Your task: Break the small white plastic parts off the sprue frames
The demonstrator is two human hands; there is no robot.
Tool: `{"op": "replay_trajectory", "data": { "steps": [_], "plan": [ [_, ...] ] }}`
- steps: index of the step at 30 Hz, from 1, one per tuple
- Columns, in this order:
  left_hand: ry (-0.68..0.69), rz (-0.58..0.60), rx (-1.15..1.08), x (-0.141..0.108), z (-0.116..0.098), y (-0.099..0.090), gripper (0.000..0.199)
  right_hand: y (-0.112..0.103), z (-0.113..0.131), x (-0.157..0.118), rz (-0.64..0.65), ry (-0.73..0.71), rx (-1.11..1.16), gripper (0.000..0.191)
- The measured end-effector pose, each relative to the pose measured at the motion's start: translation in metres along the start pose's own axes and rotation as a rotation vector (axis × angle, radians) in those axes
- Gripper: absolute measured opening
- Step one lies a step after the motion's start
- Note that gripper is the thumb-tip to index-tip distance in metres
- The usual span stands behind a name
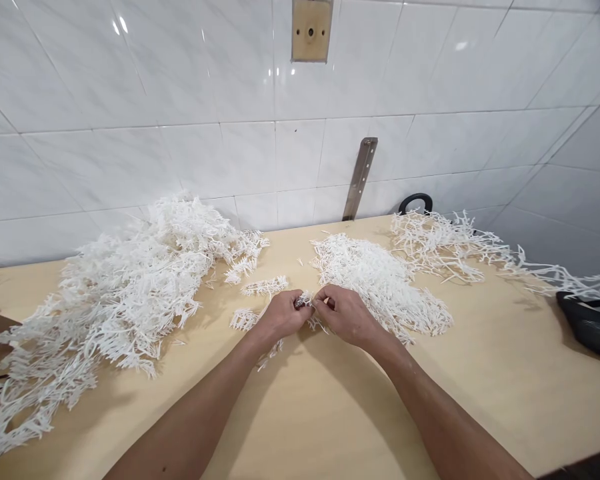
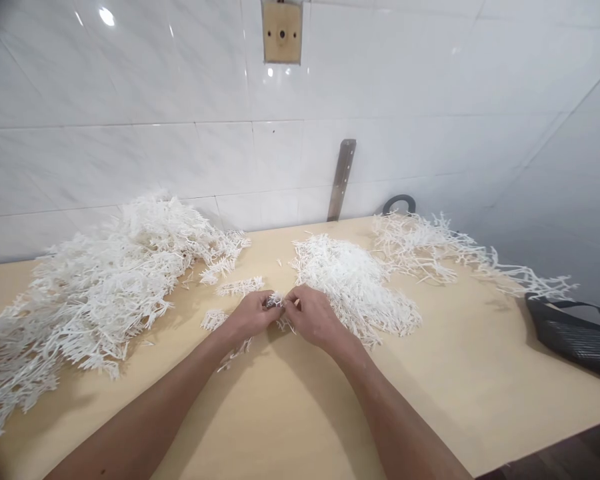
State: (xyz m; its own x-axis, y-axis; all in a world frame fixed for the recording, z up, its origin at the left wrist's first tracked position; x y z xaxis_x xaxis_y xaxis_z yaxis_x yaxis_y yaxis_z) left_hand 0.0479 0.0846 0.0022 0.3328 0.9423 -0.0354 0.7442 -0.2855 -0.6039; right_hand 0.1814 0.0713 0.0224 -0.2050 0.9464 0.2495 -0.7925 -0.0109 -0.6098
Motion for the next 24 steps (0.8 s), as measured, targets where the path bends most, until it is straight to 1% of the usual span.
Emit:
{"op": "replay_trajectory", "data": {
  "steps": [4, 8, 12, 15, 18, 21, 24],
  "plan": [
    [0.054, -0.058, 0.081, -0.001, -0.004, 0.0, 0.02, -0.001, 0.002, 0.0, -0.017, -0.041, -0.038, 0.017],
    [0.058, -0.056, 0.131, -0.001, -0.005, 0.002, 0.02, 0.001, 0.003, -0.002, 0.001, -0.071, -0.086, 0.017],
    [0.01, -0.07, 0.269, -0.005, -0.004, 0.003, 0.017, 0.008, 0.005, -0.005, 0.068, -0.051, -0.123, 0.017],
    [0.019, -0.106, 0.348, -0.007, -0.004, 0.002, 0.012, 0.011, 0.005, -0.005, 0.095, -0.013, -0.132, 0.015],
    [0.07, -0.111, 0.341, -0.007, -0.005, 0.003, 0.015, 0.01, 0.002, -0.003, 0.078, 0.011, -0.137, 0.015],
    [0.112, -0.101, 0.314, -0.005, -0.006, 0.004, 0.018, 0.009, 0.0, -0.002, 0.064, -0.002, -0.155, 0.017],
    [0.098, -0.071, 0.274, -0.003, -0.004, 0.004, 0.017, 0.011, -0.001, -0.002, 0.076, -0.028, -0.207, 0.018]
  ]
}}
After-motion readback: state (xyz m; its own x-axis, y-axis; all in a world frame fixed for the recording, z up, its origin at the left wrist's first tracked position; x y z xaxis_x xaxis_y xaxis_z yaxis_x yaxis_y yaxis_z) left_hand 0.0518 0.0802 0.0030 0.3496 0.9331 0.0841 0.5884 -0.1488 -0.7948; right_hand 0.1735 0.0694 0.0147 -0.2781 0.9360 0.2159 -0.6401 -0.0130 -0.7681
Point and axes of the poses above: each hand's wrist, its own x-axis towards the middle knuckle, its own y-axis out of the palm, z = x × y, the point moved 7 cm from there along x, towards the middle knuckle, and after that the axes turned 10 degrees about x, right-handed, at the moved point
